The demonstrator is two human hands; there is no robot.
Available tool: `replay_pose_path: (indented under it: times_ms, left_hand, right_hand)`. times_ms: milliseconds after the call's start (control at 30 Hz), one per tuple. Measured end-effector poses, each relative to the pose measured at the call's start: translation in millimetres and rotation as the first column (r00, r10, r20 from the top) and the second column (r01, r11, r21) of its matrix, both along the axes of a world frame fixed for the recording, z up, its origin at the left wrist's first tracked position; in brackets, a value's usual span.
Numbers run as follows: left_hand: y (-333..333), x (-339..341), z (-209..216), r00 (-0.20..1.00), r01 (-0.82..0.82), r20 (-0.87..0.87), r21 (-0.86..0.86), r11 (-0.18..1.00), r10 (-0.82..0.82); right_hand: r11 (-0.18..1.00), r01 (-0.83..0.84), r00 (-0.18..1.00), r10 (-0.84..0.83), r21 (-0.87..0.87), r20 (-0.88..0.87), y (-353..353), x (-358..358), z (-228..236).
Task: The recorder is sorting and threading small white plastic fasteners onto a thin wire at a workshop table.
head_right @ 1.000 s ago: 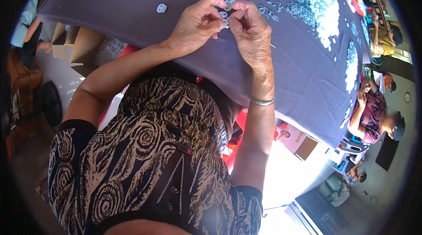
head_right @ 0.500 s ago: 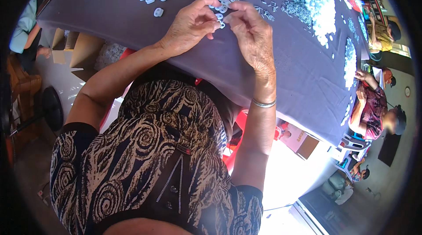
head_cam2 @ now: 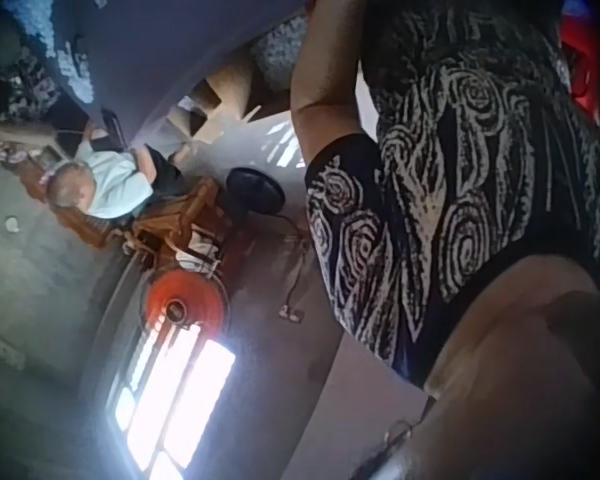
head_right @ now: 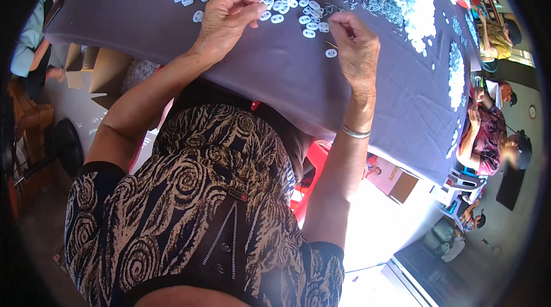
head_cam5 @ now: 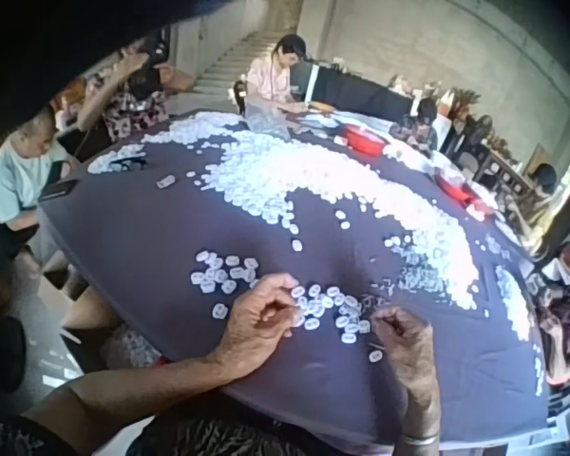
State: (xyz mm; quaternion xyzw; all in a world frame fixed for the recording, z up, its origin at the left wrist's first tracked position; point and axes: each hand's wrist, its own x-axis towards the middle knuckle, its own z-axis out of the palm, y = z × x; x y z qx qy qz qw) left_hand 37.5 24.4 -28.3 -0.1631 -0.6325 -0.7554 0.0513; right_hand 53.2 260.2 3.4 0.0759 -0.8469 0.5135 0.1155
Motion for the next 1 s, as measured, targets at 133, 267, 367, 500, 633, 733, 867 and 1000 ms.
replay_pose_path:
  times_ms: [133,267,367,500,633,733,867,1000]
  left_hand:
    - [0,2,2,1.0,-0.031,-0.002,-0.024,0.999,0.031]
    - [1,2,0,1.0,-0.006,-0.015,-0.025,1.0,0.006]
    - [3,3,0,1.0,0.003,-0.016,-0.005,1.0,-0.003]
    - [7,9,1,0.999,0.032,0.011,0.005,0.999,-0.032]
    - [10,15,0,0.993,0.097,0.057,0.062,0.993,-0.1]
    - [13,21,3,0.989,0.12,0.082,0.035,0.992,-0.122]
    - [12,26,8,0.986,0.14,0.095,0.001,0.99,-0.14]
    - [12,25,4,0.987,0.142,0.075,-0.031,0.989,-0.139]
  right_hand:
    - [0.967,0.0,0.998,-0.016,0.254,0.06,-13,6,6]
    - [0.939,-0.007,0.999,-0.008,0.344,0.043,-20,9,11]
    - [0.936,-0.022,1.0,0.016,0.35,0.019,-25,10,10]
    - [0.909,-0.017,0.999,0.029,0.417,-0.023,-30,10,7]
    - [0.9,-0.019,0.999,0.032,0.435,-0.021,-34,12,9]
    - [0.978,-0.001,0.999,-0.006,0.208,0.032,-37,10,3]
    - [0.982,-0.073,0.992,0.09,-0.176,0.09,-46,12,11]
    - [0.963,-0.071,0.983,0.111,-0.259,0.143,-56,15,15]
